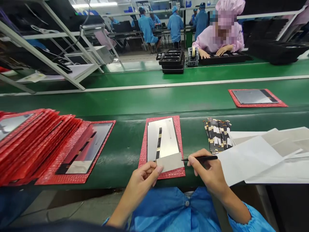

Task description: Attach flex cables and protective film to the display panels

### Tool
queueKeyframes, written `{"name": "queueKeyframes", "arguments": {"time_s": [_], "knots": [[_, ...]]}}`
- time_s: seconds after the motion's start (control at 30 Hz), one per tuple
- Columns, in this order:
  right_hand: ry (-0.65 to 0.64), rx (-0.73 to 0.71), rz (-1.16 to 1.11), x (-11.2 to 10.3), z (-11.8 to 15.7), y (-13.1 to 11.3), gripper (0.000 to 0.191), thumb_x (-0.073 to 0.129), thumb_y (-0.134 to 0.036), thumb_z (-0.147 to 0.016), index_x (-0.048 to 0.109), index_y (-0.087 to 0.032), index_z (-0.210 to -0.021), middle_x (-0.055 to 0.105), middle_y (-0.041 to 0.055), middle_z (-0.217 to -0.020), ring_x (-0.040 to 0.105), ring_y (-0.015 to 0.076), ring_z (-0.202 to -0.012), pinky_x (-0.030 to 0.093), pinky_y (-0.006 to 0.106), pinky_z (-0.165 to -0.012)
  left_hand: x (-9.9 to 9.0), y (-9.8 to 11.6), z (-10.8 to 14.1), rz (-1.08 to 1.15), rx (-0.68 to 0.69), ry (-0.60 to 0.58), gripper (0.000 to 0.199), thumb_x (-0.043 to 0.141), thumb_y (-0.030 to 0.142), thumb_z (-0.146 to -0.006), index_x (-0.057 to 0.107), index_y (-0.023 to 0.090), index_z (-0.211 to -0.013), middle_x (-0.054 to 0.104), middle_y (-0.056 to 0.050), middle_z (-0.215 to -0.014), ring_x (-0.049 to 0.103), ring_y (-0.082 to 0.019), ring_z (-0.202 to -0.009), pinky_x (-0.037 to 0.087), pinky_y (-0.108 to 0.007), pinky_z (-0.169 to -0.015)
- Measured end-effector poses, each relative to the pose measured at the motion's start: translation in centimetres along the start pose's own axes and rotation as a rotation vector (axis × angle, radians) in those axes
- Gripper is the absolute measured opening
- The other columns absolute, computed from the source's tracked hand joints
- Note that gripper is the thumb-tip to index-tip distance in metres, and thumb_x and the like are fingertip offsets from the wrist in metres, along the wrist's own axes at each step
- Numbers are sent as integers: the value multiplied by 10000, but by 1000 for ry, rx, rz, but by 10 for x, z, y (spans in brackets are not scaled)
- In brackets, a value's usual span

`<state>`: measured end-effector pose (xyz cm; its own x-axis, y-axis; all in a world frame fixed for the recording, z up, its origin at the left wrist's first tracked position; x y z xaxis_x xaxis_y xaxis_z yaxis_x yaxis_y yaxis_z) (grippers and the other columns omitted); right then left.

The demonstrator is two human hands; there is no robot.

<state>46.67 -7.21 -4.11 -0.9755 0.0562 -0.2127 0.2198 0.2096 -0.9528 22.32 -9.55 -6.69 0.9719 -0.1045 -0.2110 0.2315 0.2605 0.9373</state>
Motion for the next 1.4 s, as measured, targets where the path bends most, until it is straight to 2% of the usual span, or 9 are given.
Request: {"name": "queueKeyframes", "arguments": {"time_s": [0.17, 0.37, 0.57, 0.7, 0.9, 1.1, 1.23, 1.4], "knots": [[-47, 134, 30, 12, -1, 18, 153, 679, -366, -869, 703, -233, -797, 726, -26, -658, 570, 95, -379, 463, 210, -367, -8, 5, 0, -275, 97, 102, 408, 550, 631, -834, 627, 258, -687, 542, 8, -531, 497, -95, -468, 334, -244, -472], [-86, 237, 68, 19, 0, 28, 147, 672, -414, -866, 717, -283, -816, 717, -33, -645, 622, 133, -424, 523, 239, -387, -5, 3, 5, -487, 150, 165, 339, 533, 580, -849, 641, 278, -741, 596, 7, -533, 504, -112, -421, 353, -253, -476], [-96, 296, 123, 23, 5, 36, 161, 662, -456, -872, 702, -305, -834, 687, -46, -579, 654, 155, -443, 526, 257, -396, -4, 0, 4, -555, 154, 209, 322, 514, 567, -867, 640, 296, -746, 612, -22, -562, 506, -132, -450, 370, -291, -508], [-82, 272, 151, 25, 6, 35, 130, 660, -428, -881, 701, -314, -836, 708, -48, -639, 676, 159, -463, 556, 267, -417, -4, -5, 2, -576, 115, 205, 342, 494, 590, -861, 636, 305, -738, 600, -33, -583, 505, -148, -490, 376, -313, -542], [-82, 236, 173, 27, 3, 28, 82, 659, -366, -889, 700, -325, -831, 679, -63, -602, 681, 164, -465, 584, 274, -422, -3, -4, 2, -528, 85, 215, 321, 527, 592, -847, 631, 315, -722, 569, -43, -578, 477, -169, -531, 361, -331, -563], [-66, 243, 187, 27, 2, 26, 68, 676, -332, -875, 718, -306, -828, 694, -48, -617, 681, 155, -466, 589, 259, -442, -2, 2, 3, -593, 159, 244, 305, 523, 551, -873, 626, 315, -709, 545, -19, -560, 455, -159, -508, 366, -326, -560], [-62, 260, 170, 27, 3, 27, 54, 689, -315, -864, 727, -315, -825, 714, -19, -647, 682, 162, -468, 583, 257, -439, -1, 3, 3, -670, 150, 230, 355, 453, 574, -905, 620, 311, -735, 568, -25, -581, 471, -163, -521, 389, -334, -571], [-70, 258, 168, 27, 3, 27, 48, 690, -306, -864, 722, -327, -836, 708, -14, -641, 687, 174, -471, 591, 272, -438, -1, 3, 3, -680, 182, 235, 344, 468, 556, -913, 625, 310, -731, 552, -22, -570, 472, -156, -505, 397, -333, -559]]}}
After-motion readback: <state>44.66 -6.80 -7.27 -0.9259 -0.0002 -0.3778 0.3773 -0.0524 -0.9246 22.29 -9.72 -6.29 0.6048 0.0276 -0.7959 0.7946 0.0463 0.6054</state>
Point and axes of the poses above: each hand's wrist, its own z-axis away from the middle knuckle, its own x-axis out of the palm, y = z × x, the point moved 3 cm from there along -z, towards the middle knuckle
